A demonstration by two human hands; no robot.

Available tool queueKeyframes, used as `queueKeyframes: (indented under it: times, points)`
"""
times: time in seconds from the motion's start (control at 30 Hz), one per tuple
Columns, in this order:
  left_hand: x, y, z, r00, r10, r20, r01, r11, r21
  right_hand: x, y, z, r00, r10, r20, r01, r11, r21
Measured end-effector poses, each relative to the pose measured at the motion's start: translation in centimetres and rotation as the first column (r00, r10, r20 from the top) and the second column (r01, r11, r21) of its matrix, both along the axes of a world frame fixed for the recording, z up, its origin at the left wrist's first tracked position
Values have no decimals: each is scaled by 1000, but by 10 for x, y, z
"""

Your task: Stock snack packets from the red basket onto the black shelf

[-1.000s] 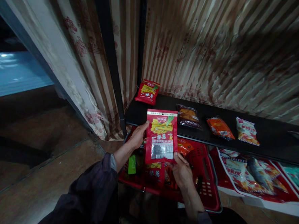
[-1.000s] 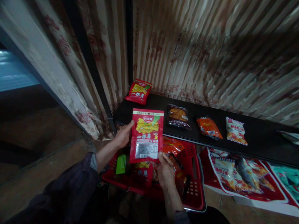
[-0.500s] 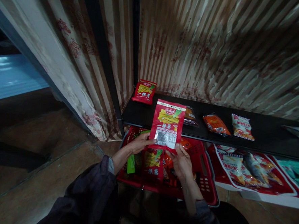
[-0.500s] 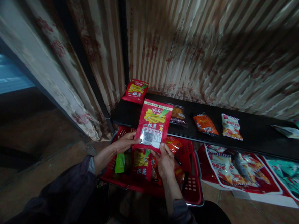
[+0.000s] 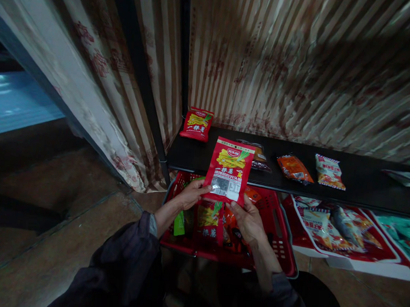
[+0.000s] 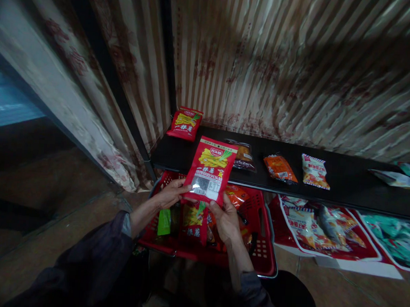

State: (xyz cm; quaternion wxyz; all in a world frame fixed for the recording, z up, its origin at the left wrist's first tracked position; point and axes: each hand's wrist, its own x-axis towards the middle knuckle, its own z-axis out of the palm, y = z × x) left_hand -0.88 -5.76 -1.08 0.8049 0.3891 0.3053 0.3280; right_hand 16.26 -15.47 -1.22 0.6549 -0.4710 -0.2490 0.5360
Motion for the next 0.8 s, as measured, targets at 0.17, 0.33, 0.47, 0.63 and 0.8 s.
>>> queueKeyframes:
  times: [0.17,0.33,0.47,0.63,0.8]
  points:
    - [3,-1,3,999,32,-1,-32,999,0,2,-1,-4,999,16,48,-14,999,-45]
    - [1,-3,6,999,-1,39,0,1000,19,0,-5,-7,991,79,108,-71,995,-76]
    - [-1,-4,4,1000,16,24,-15,999,-31,0,-7,-10,972,164,171,-150,985,-88]
    - [4,-5,-2,998,52,43,-51,998,-32,2,-1,-13,856,28,516,-13,999,-33]
    - [9,-9,-4,992,87,91,-82,995,-56,1,4,-10,215,-301,929,134,951,278]
